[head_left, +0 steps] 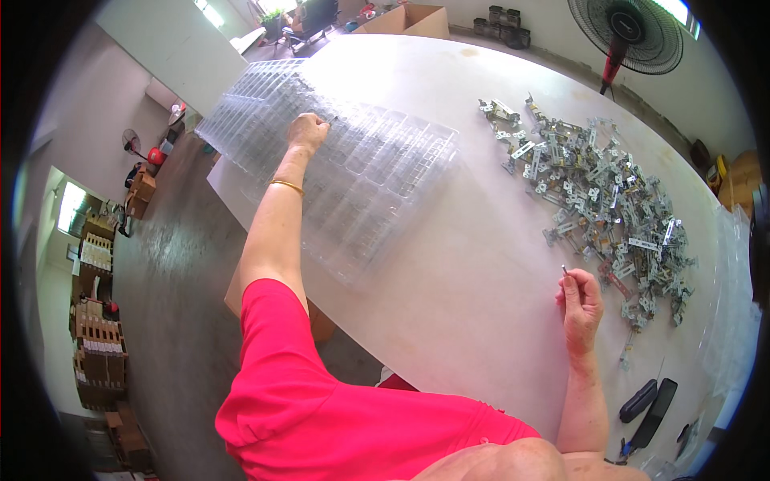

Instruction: The person picks up a metal bracket and a pin, inserts the pin into the bracket, and places the assembly into a plastic tray, repeating the process several times.

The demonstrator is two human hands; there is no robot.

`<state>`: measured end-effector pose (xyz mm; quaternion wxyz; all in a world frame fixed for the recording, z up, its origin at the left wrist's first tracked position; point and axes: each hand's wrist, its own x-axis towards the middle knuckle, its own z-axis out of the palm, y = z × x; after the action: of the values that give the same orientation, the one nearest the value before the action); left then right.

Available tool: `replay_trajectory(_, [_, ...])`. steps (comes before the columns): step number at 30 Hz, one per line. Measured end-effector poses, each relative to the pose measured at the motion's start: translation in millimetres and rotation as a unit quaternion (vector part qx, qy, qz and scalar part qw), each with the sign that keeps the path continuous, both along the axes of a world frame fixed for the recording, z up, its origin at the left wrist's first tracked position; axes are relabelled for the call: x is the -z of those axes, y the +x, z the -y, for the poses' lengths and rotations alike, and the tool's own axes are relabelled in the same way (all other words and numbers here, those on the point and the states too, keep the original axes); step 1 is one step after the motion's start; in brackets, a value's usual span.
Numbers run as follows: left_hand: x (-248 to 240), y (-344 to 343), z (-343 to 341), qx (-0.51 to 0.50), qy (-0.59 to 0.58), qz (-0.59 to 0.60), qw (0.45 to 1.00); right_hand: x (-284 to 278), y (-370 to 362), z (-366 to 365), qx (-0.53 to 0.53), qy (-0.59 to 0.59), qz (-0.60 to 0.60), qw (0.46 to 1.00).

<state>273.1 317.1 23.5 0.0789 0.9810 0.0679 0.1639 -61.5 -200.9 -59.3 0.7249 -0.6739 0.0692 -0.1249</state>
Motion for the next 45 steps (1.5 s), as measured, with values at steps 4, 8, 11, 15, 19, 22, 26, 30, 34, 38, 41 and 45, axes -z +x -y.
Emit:
replay_trajectory(4, [5.8, -0.8, 5.0, 0.035, -0.016, 0.002, 0.999, -3.4, -2.3, -2.5, 0.01, 0.022, -0.014, 1.0])
replay_trajectory(8, [9.0, 8.3, -12.9, 0.059, -0.004, 0.023, 0.998, -9.2, -2.5, -2.9, 0.014, -0.003, -0.018, 1.0])
replay_trajectory(11, [8.6, 10.7, -13.7, 0.083, 0.007, 0.038, 0.996, -7.2, 2.6, -3.4, 0.02, -0.031, 0.003, 0.999])
replay_trajectory(15, [-12.7, 12.3, -24.1, 0.092, 0.014, 0.073, 0.993, -5.0, 6.2, -5.3, 0.006, -0.048, 0.018, 0.999])
replay_trajectory(19, [-47.4, -3.9, 55.7, 0.147, -0.012, 0.093, 0.985, 2.1, 5.1, -3.5, 0.018, -0.086, 0.05, 0.995])
replay_trajectory(22, [-75.3, -46.8, 146.4, 0.255, -0.058, 0.112, 0.959, -2.1, 1.8, -3.1, 0.013, -0.122, 0.057, 0.991])
replay_trajectory(26, [-74.1, -106.5, 257.2, 0.431, -0.091, 0.14, 0.887, -6.5, -0.8, -5.3, 0.009, -0.153, 0.084, 0.985])
replay_trajectory(30, [-50.6, -169.0, 353.0, 0.556, -0.11, 0.11, 0.817, -1.8, -1.8, -10.1, 0.0, -0.252, 0.159, 0.954])
replay_trajectory(34, [-28.6, -216.9, 433.0, 0.681, -0.057, 0.099, 0.723, 2.0, -5.4, -10.8, -0.045, -0.325, 0.178, 0.928])
replay_trajectory(38, [-1.0, -234.2, 485.3, 0.718, 0.0, 0.058, 0.694, 6.0, -7.7, -11.8, -0.05, -0.333, 0.185, 0.923])
replay_trajectory(41, [18.1, -233.2, 502.5, 0.721, 0.077, 0.03, 0.688, 1.9, -7.1, -15.5, -0.079, -0.358, 0.212, 0.906])
replay_trajectory(45, [31.7, -233.1, 510.7, 0.719, 0.086, 0.046, 0.688, -8.4, -15.8, -18.6, -0.096, -0.379, 0.229, 0.891])
